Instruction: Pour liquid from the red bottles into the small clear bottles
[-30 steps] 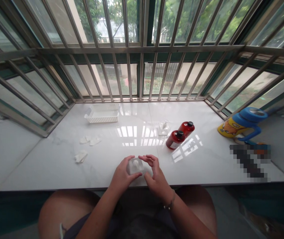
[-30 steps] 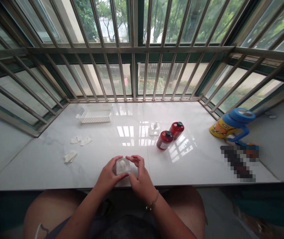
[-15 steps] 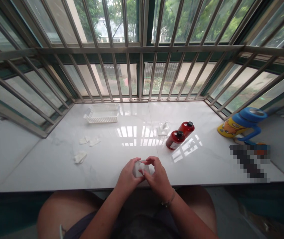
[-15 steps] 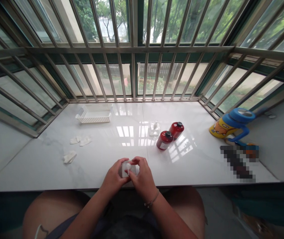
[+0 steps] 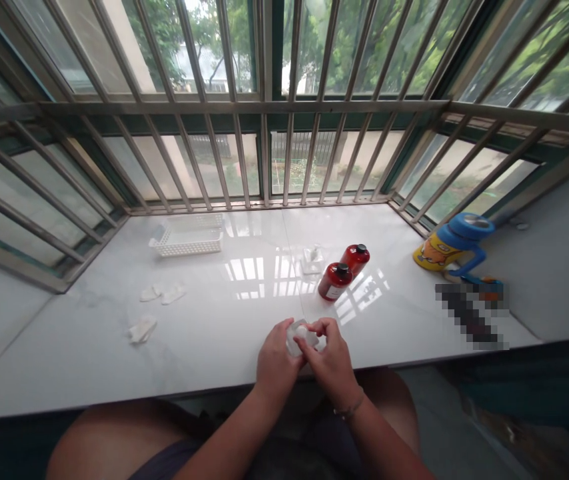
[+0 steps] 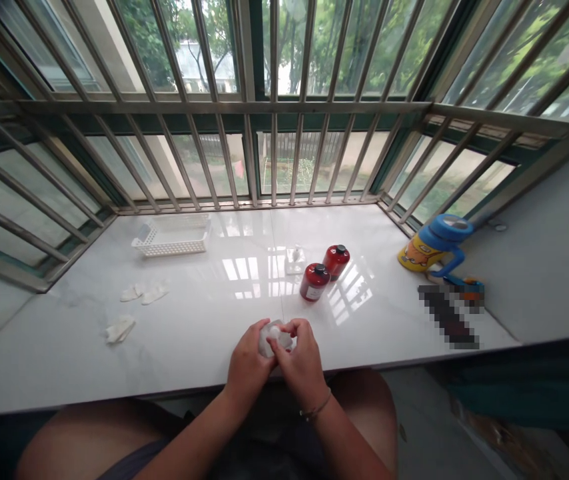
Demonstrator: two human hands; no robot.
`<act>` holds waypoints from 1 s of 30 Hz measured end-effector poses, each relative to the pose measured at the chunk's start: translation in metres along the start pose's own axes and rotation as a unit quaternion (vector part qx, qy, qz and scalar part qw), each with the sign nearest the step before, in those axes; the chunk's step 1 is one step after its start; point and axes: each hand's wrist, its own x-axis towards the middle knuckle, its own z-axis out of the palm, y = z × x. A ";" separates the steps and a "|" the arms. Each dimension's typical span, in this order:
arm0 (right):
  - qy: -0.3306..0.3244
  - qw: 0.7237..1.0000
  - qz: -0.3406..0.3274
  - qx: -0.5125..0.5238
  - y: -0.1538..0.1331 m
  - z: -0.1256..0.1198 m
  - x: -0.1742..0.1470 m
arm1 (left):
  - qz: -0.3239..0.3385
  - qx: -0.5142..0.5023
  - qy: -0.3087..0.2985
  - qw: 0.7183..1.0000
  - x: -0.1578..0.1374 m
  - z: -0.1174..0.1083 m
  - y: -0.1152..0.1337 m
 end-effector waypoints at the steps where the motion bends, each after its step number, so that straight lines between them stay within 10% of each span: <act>1: 0.011 1.000 -0.002 -0.012 0.004 -0.007 0.001 | 0.007 -0.003 -0.014 1.000 0.002 0.007 0.004; 9: 0.122 0.989 0.021 -0.081 0.044 -0.073 0.023 | 0.054 -0.045 -0.174 0.982 0.040 0.027 0.018; 15: 0.189 0.972 0.028 -0.137 0.074 -0.123 0.071 | 0.009 -0.026 -0.110 0.994 0.124 -0.007 0.016; 20: 0.171 0.973 0.007 -0.154 0.086 -0.145 0.107 | 0.025 0.010 -0.122 0.992 0.200 0.013 0.016; 30: 0.151 0.934 -0.181 -0.268 0.030 -0.162 0.113 | 0.044 -0.008 -0.154 0.987 0.247 0.055 0.000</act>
